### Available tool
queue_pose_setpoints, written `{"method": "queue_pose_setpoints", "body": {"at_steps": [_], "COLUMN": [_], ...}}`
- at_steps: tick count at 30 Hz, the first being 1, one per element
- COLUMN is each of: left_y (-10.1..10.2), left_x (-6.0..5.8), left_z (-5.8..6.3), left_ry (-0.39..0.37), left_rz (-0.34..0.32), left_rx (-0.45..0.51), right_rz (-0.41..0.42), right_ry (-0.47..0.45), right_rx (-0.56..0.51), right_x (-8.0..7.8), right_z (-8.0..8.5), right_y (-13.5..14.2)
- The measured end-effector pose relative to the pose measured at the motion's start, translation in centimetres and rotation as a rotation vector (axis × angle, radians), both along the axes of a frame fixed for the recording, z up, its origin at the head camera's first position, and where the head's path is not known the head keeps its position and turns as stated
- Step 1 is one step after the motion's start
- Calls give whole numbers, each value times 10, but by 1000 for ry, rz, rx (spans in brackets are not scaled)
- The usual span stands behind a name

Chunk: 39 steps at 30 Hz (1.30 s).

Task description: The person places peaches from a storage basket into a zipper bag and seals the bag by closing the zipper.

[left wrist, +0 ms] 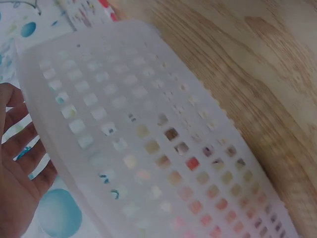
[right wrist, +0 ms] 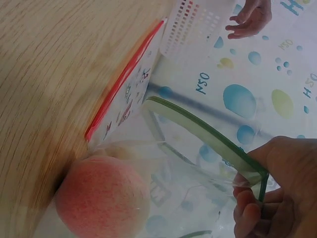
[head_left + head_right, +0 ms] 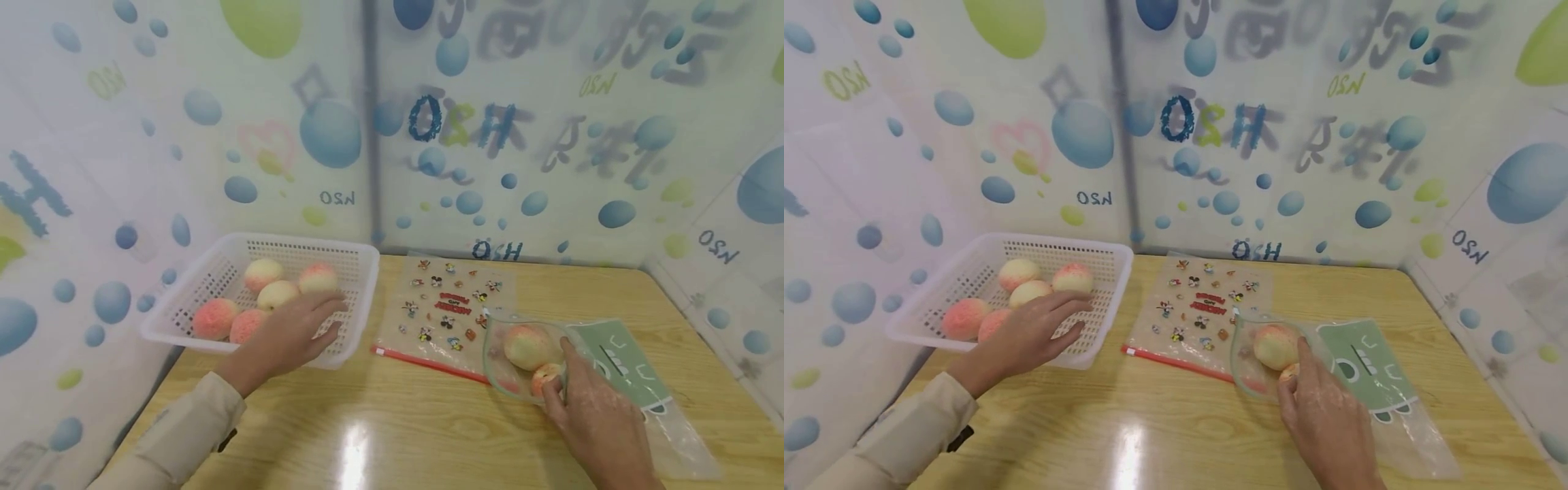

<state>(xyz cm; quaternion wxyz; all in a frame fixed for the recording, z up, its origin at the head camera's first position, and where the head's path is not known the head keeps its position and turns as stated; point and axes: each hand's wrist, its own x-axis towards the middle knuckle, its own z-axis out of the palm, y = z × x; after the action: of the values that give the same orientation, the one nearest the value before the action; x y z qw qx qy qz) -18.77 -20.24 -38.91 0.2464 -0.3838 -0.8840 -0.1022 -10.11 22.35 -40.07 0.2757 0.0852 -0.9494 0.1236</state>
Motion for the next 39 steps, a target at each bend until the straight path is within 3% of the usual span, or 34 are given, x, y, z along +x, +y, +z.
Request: {"method": "queue_pose_setpoints", "body": {"at_steps": [7,18,21,25,30,35,39], "left_y": [-18,-37,-41,-47,-54,-55,-55], "left_x": [-6,-20,-24,-27,-32,-38,-42], "left_z": [-4,3,3,1,-3,-8,-12], "left_ry": [29,-50,-38,-1,7,-42,-95], "left_rz": [53,246,275,346,485,539,542], "left_rx": [22,-35,-49,-121,-269,-324,-336], "right_rz": [25,40,41,46,82,114,95], "right_ry": [6,28,12,3,29,63,42], "right_rx": [-10,-33,-33,-34,-35,-30,-24], "right_x": [0,0,1,2,2,1,1], "right_z": [-3,-6,-7,-8,-12,-15,-16], "right_y": [2,5,5,4,4,5,5]}}
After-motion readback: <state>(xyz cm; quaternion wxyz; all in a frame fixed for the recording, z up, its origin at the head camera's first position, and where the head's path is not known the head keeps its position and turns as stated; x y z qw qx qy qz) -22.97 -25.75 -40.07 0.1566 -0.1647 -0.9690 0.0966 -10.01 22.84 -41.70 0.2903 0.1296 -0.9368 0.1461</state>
